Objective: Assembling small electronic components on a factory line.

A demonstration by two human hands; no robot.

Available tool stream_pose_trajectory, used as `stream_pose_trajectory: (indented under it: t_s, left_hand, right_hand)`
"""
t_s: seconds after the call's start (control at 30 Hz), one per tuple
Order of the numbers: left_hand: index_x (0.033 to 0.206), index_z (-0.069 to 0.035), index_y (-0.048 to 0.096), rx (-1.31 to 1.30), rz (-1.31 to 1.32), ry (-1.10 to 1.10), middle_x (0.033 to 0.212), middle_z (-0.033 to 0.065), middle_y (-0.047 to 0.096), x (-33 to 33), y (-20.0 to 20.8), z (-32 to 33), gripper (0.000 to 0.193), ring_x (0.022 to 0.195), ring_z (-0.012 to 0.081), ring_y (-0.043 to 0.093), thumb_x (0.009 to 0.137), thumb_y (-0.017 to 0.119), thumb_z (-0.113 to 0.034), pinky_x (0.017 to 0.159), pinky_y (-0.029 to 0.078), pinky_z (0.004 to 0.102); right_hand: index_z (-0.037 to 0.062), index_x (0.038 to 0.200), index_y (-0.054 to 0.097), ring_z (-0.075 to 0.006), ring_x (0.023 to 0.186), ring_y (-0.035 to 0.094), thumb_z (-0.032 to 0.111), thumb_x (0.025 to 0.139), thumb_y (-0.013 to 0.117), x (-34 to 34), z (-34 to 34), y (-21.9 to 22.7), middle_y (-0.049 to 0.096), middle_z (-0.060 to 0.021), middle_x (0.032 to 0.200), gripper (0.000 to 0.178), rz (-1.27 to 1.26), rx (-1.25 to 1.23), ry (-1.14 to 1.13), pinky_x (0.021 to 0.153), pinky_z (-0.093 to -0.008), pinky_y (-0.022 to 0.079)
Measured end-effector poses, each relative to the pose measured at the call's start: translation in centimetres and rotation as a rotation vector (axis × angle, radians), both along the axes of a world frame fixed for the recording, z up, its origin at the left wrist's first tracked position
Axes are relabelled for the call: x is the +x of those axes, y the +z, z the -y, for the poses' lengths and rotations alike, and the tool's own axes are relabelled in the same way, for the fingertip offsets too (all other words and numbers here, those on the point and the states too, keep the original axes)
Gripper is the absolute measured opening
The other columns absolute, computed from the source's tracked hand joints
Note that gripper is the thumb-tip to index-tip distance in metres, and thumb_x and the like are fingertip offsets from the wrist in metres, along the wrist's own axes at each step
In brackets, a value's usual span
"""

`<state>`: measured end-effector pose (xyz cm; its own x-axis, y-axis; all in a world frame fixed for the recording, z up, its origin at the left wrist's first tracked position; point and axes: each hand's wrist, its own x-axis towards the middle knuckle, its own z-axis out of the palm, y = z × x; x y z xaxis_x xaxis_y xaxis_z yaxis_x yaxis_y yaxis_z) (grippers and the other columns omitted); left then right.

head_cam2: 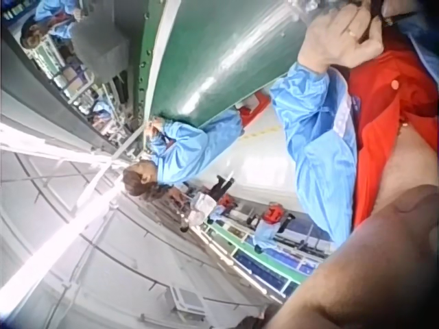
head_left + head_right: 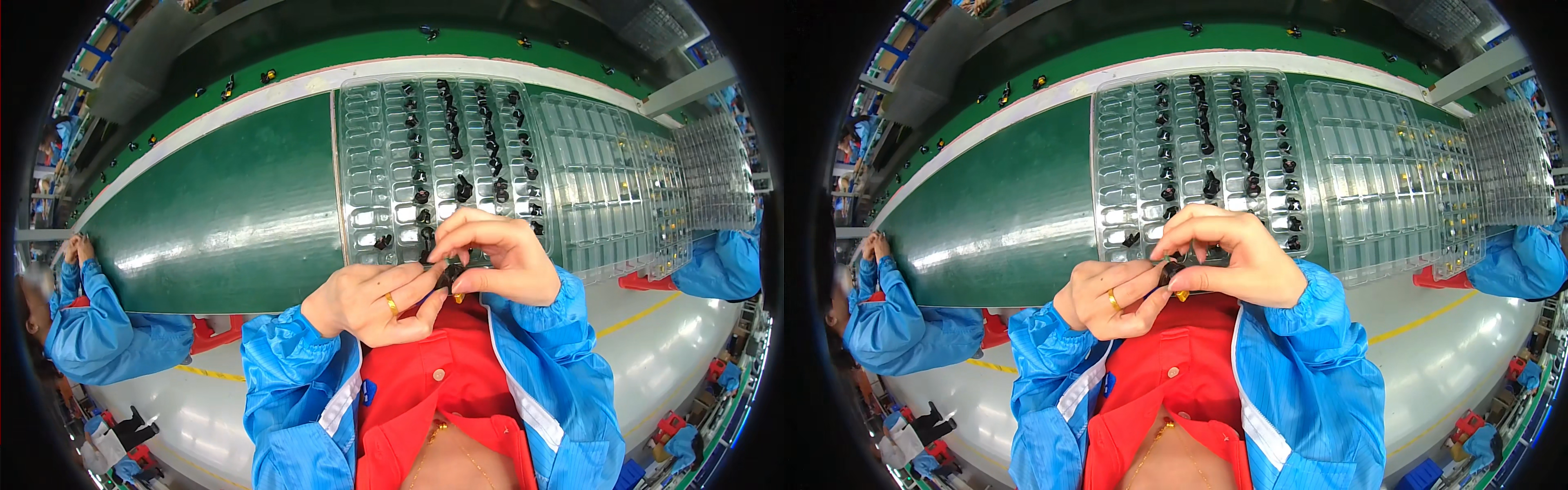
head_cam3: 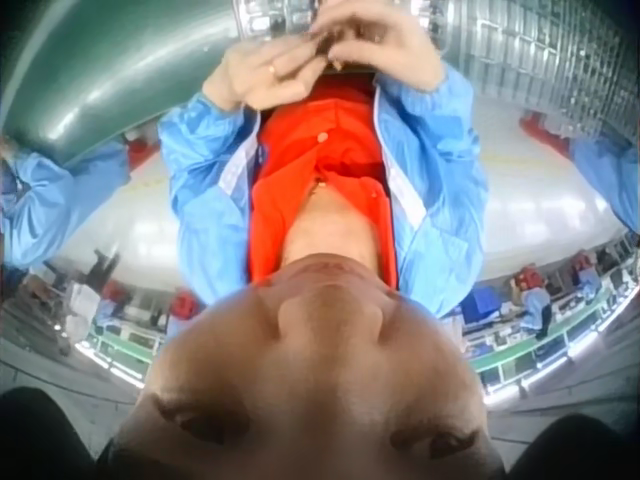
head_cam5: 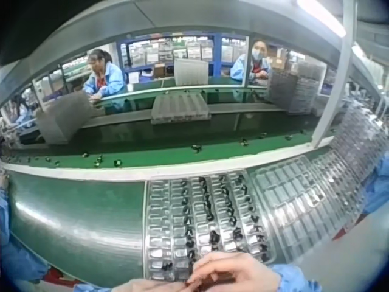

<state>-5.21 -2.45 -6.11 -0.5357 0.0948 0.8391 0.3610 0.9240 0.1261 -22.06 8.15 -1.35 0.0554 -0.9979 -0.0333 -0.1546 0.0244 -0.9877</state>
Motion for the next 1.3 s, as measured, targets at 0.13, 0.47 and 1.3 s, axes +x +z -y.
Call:
stream_pose_trajectory:
  t_s: [0.13, 0.47, 1.3]
  left_hand:
    - [0.080, -0.006, 0.055, 0.224, 0.124, -0.066, 0.085, 0.0128, 0.062, -0.1, -1.0, 0.1, 0.017, 0.071, 0.0238, 0.062, 0.067, 0.065, -0.001, 0.051, 0.050, 0.0264]
    - [0.102, 0.006, 0.054, 1.678, 0.380, -0.522, 0.091, 0.0096, 0.059, -1.6, 0.3, -2.3, 0.033, 0.082, 0.0142, 0.058, 0.085, 0.058, -0.022, 0.067, 0.049, 0.0238]
    - [0.095, 0.003, 0.050, 1.111, 0.377, -0.128, 0.089, 0.0146, 0.051, -3.1, 0.2, -2.5, 0.014, 0.077, 0.0271, 0.053, 0.087, 0.047, -0.008, 0.065, 0.044, 0.0307]
  right_hand:
    - [-0.0048, 0.085, 0.060, -0.0171, 0.078, 0.054, -0.005, 0.061, 0.072, 0.6, -0.7, -0.4, 0.056, -0.0115, 0.083, 0.027, 0.320, 0.015, -0.211, 0.066, -0.0283, 0.044]
    - [0.0024, 0.079, 0.066, -0.0179, 0.070, 0.057, -0.002, 0.058, 0.074, 0.8, -0.8, 0.9, 0.058, -0.0063, 0.078, 0.023, -0.561, -0.507, -0.368, 0.056, -0.0263, 0.045]
    - [-0.0058, 0.082, 0.055, -0.0130, 0.069, 0.053, -0.007, 0.080, 0.052, 0.8, -1.3, 0.1, 0.056, -0.0138, 0.086, 0.004, -0.108, -0.292, -0.463, 0.055, -0.0213, 0.044]
